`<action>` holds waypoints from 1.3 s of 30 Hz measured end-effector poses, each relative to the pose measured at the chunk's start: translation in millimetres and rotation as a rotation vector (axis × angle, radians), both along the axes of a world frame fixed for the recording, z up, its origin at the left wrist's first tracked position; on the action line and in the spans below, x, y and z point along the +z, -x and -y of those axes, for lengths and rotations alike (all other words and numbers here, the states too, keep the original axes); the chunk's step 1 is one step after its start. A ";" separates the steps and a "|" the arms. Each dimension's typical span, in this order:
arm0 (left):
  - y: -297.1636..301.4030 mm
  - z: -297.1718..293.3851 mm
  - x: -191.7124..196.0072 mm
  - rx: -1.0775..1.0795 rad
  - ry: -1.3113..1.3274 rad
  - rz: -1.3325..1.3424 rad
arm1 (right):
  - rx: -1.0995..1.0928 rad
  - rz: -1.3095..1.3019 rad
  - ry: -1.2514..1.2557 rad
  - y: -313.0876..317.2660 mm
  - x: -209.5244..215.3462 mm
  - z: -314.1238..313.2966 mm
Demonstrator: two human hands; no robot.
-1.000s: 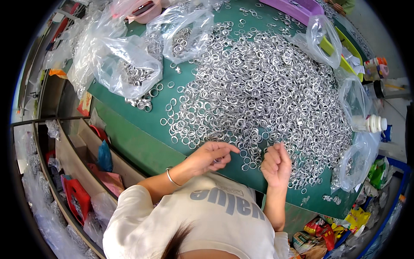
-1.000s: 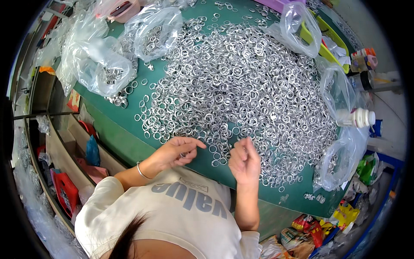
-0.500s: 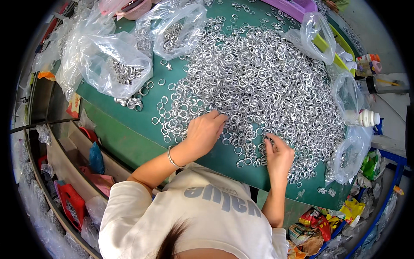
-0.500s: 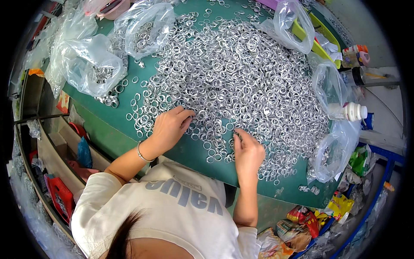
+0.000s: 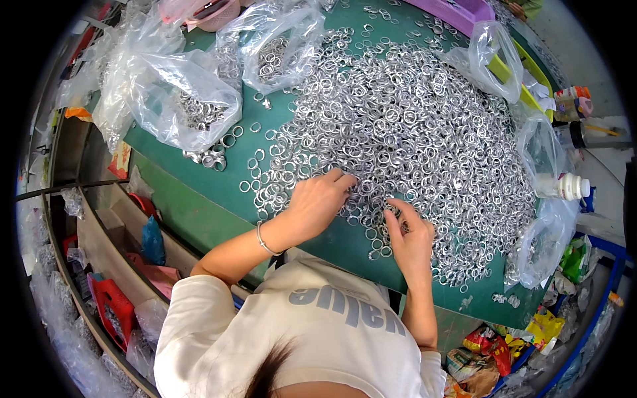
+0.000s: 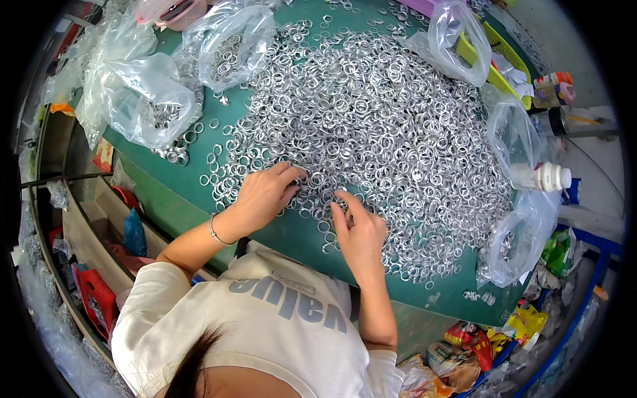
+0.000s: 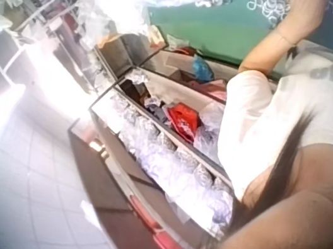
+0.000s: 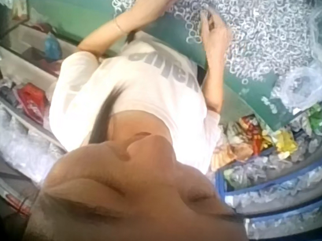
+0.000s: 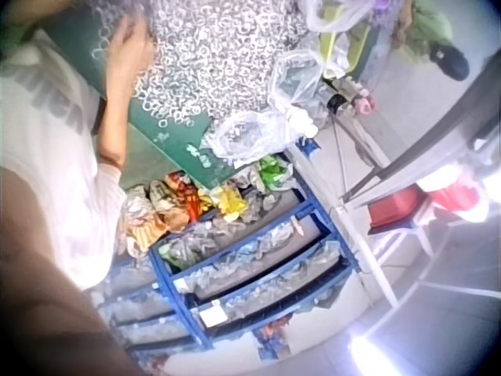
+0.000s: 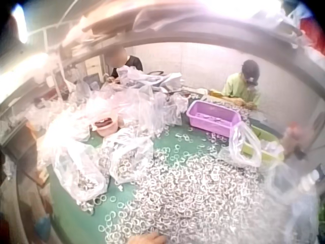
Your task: The person sorts metal rings by hand on a green workbench, picking up individual rings from a large pile and moving them into a smaller group while occasionally handling a small stack of rings.
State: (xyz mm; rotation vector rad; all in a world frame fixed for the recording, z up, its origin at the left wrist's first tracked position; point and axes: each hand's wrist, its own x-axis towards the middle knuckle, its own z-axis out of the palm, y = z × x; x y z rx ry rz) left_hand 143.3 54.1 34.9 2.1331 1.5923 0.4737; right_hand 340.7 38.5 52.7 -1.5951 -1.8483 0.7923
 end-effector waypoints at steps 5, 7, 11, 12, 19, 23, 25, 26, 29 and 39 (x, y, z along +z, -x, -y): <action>9.2 1.1 -1.3 0.032 -0.009 0.041 | 0.017 -0.085 0.103 0.4 -0.5 -0.9; 10.9 1.3 -5.5 0.067 -0.073 0.092 | -0.017 -0.120 0.123 -0.1 -1.2 -2.1; 14.6 3.5 -4.3 0.156 0.059 0.294 | 0.013 -0.121 0.090 7.9 0.2 -5.7; 16.3 2.9 0.2 0.178 0.139 0.354 | 0.027 -0.061 0.091 10.2 -0.8 -6.6; 37.8 3.5 1.0 0.252 0.424 1.020 | 0.232 0.356 -0.175 26.2 -17.9 -10.5; 51.6 14.4 7.6 0.261 0.842 1.609 | 0.094 0.338 -0.130 10.7 -10.8 -3.7; 56.9 20.2 8.7 0.089 0.914 1.791 | 0.037 0.348 -0.111 7.2 -5.0 0.9; 53.3 26.9 4.2 0.101 0.876 1.876 | 0.000 0.364 -0.106 7.2 -4.1 3.4; 55.8 34.8 -9.4 0.161 1.099 2.013 | 0.049 0.299 -0.140 22.1 -6.9 8.1; 45.8 38.8 -2.6 0.409 0.436 0.969 | 0.239 0.398 -0.037 16.4 -4.4 9.6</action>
